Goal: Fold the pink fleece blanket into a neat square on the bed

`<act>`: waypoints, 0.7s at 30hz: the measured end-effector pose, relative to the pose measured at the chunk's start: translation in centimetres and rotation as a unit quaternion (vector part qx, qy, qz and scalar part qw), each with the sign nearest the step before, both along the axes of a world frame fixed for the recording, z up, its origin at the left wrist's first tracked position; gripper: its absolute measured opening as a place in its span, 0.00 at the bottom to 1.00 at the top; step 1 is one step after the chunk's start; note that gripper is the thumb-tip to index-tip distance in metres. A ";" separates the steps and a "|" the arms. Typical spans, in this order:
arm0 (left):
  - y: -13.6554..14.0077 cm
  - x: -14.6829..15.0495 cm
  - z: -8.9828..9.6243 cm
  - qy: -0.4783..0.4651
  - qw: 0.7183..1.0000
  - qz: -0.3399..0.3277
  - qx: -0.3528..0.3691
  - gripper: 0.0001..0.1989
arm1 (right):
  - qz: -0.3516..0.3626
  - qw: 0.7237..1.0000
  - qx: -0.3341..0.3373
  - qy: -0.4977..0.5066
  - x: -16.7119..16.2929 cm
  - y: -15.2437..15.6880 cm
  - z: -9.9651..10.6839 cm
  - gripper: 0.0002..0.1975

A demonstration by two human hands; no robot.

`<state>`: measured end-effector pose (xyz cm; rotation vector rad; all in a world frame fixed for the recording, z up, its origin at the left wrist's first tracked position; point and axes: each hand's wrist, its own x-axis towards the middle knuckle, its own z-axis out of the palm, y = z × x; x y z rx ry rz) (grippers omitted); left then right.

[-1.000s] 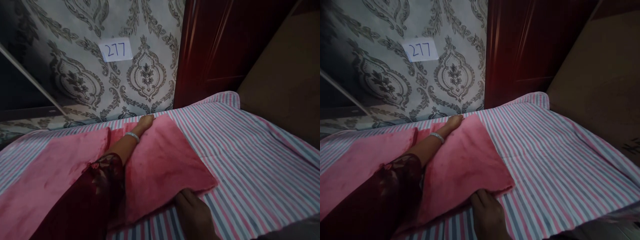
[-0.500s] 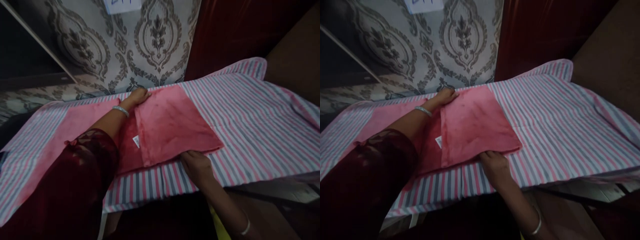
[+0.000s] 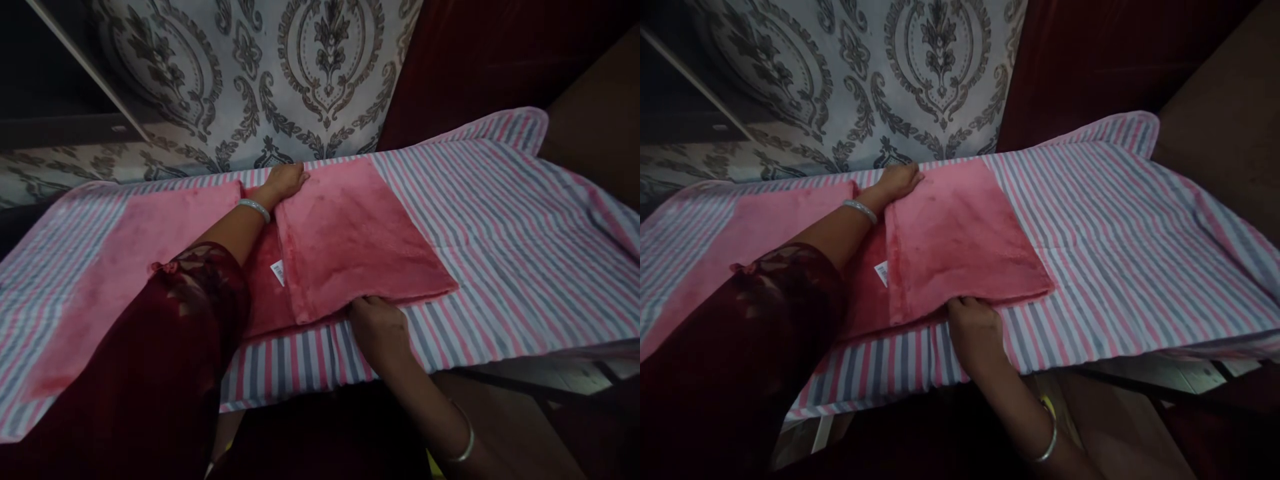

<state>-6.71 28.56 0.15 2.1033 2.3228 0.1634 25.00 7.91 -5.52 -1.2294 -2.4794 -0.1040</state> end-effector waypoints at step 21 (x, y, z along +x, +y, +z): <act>0.2 -2.8 1.5 0.009 1.000 0.008 -0.027 0.22 | 0.158 0.974 0.047 0.154 -1.0 -1.1 1.7 0.10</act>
